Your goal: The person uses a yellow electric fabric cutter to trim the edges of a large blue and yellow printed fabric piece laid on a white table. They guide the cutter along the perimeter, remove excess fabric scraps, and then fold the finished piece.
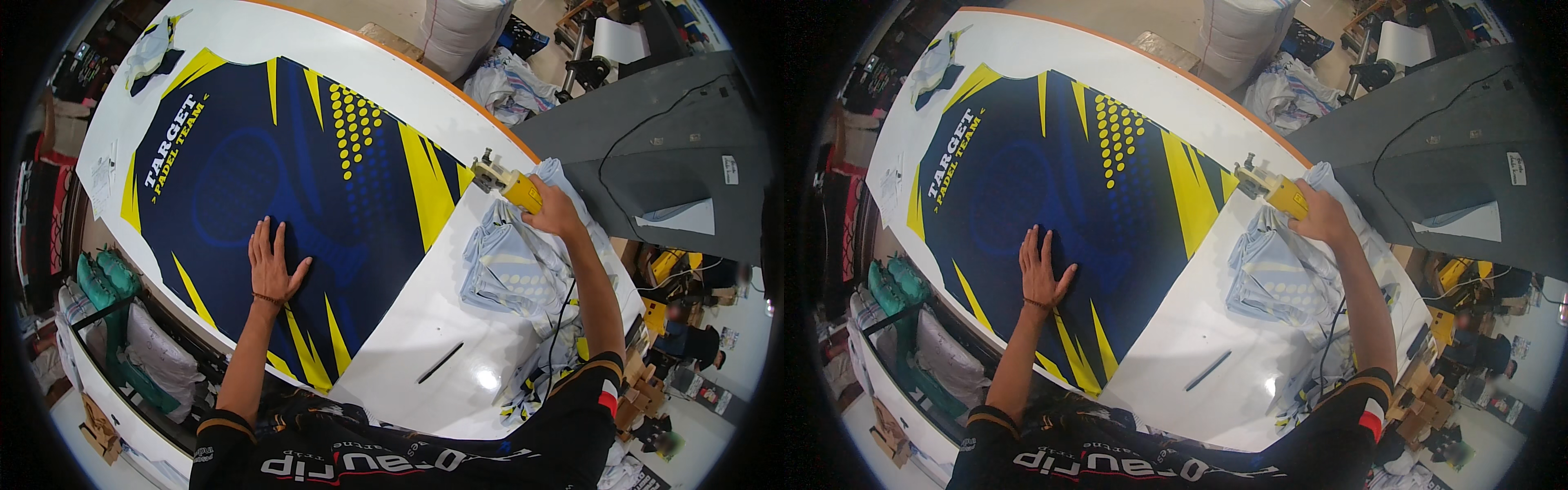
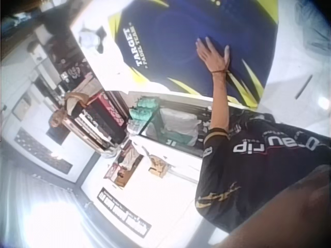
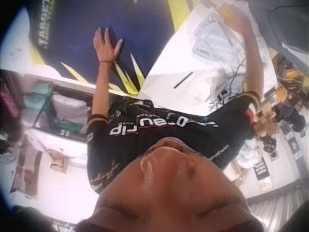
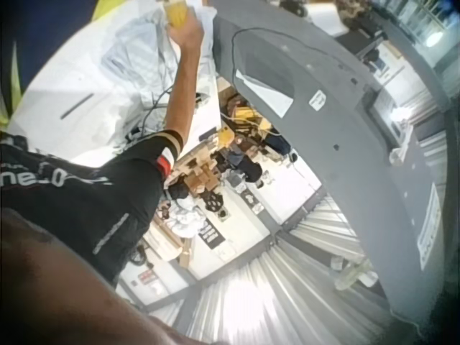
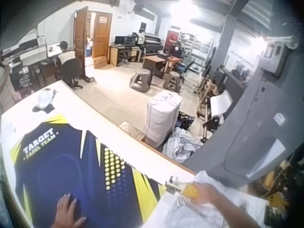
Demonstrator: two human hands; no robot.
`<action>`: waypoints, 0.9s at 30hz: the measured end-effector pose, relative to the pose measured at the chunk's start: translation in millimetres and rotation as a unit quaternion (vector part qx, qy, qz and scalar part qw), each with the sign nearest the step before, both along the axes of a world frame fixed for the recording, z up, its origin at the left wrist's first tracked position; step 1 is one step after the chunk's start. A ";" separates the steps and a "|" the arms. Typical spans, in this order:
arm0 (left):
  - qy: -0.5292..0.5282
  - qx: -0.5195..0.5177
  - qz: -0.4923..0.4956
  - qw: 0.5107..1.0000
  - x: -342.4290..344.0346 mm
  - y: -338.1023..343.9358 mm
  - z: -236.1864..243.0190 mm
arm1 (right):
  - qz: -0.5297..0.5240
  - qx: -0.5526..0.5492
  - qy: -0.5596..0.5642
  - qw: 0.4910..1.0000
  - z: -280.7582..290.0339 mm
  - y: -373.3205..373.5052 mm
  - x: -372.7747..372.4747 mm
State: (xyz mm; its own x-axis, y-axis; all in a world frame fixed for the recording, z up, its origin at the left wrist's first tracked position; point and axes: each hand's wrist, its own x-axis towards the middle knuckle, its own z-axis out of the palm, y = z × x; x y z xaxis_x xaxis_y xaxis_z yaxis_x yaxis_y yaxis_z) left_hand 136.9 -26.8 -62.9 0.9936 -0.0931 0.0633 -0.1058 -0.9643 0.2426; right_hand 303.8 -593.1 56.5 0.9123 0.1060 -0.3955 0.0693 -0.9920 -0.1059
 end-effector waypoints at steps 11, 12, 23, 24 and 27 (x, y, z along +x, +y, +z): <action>0.009 -0.001 0.001 1.000 0.3 0.0 2.8 | 0.012 0.005 0.003 1.000 11.2 15.0 5.8; 0.008 -0.001 0.000 1.000 0.2 0.0 2.2 | 0.015 0.002 0.000 1.000 11.4 15.3 5.9; -0.003 -0.005 -0.002 1.000 0.8 0.2 2.9 | 0.009 -0.001 0.021 1.000 13.2 24.4 16.4; 0.000 -0.006 -0.002 1.000 1.0 0.1 3.4 | 0.012 0.000 0.018 1.000 12.7 24.6 17.4; 0.004 -0.008 0.000 1.000 0.7 0.1 4.2 | 0.022 0.005 0.012 1.000 7.9 22.6 19.3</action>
State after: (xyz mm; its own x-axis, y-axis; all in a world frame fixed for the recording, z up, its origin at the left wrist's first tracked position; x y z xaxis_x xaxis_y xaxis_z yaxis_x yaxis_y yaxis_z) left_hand 137.6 -26.6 -58.6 0.9941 -0.0921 0.0567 -0.1037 -0.9606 0.2580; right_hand 323.0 -570.4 64.4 0.8974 0.1488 -0.4153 0.1095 -0.9871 -0.1172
